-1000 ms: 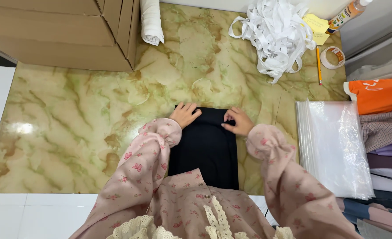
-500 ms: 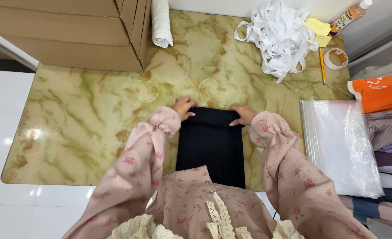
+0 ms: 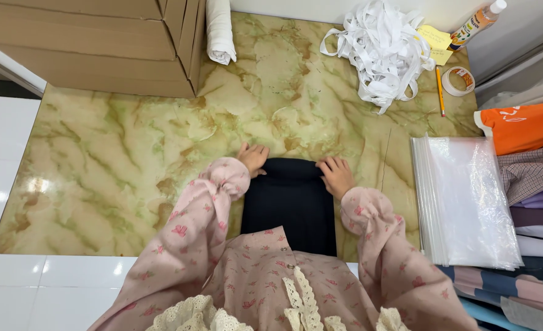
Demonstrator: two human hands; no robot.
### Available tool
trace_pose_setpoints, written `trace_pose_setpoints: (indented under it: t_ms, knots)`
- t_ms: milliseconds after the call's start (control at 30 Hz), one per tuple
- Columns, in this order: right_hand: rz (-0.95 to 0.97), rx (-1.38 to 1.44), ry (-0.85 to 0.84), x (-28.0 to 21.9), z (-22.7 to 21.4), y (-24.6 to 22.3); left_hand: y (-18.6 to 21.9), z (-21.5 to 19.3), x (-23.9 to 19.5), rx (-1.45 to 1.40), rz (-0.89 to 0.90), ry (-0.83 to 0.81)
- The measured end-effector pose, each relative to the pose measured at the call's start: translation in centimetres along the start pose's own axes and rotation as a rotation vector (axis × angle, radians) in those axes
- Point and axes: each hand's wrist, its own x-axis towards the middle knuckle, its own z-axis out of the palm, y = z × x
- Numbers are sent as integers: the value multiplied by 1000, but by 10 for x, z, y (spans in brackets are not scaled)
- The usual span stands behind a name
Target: The person takes several t-shirts from a clothing rack, including a black shirt, an orange shirt, a white shirt, and a blue-and-white striped shirt. They place each shirt on a marble-patterned table, smooth it out, fold it into a compact rectangle, and roll it into a tight cylinder before placing it aside.
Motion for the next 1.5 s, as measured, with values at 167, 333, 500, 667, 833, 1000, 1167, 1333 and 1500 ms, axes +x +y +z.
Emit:
trace_pose_setpoints:
  t_ms: [167, 333, 500, 667, 833, 1000, 1167, 1333, 1500]
  knots:
    - [-74, -24, 136, -27, 10, -21, 35, 11, -45, 94, 116, 406]
    - [148, 275, -120, -15, -44, -34, 57, -13, -74, 201, 120, 648]
    - [277, 514, -542, 25, -98, -15, 53, -35, -99, -162, 86, 158]
    - [221, 568, -846, 34, -32, 5, 20, -45, -74, -491, -143, -40]
    - [200, 647, -810, 44, -22, 5, 11, -80, -55, -506, -236, -443]
    - [177, 630, -575, 38, -31, 4, 19, -112, -37, -415, -67, -472]
    - [123, 288, -349, 59, -13, 18, -9, -26, 26, -1, -89, -103]
    - [170, 56, -177, 72, -8, 14, 5, -16, 32, 175, -10, 441]
    - [224, 380, -278, 67, -30, 17, 28, -40, -1, 200, 25, 430]
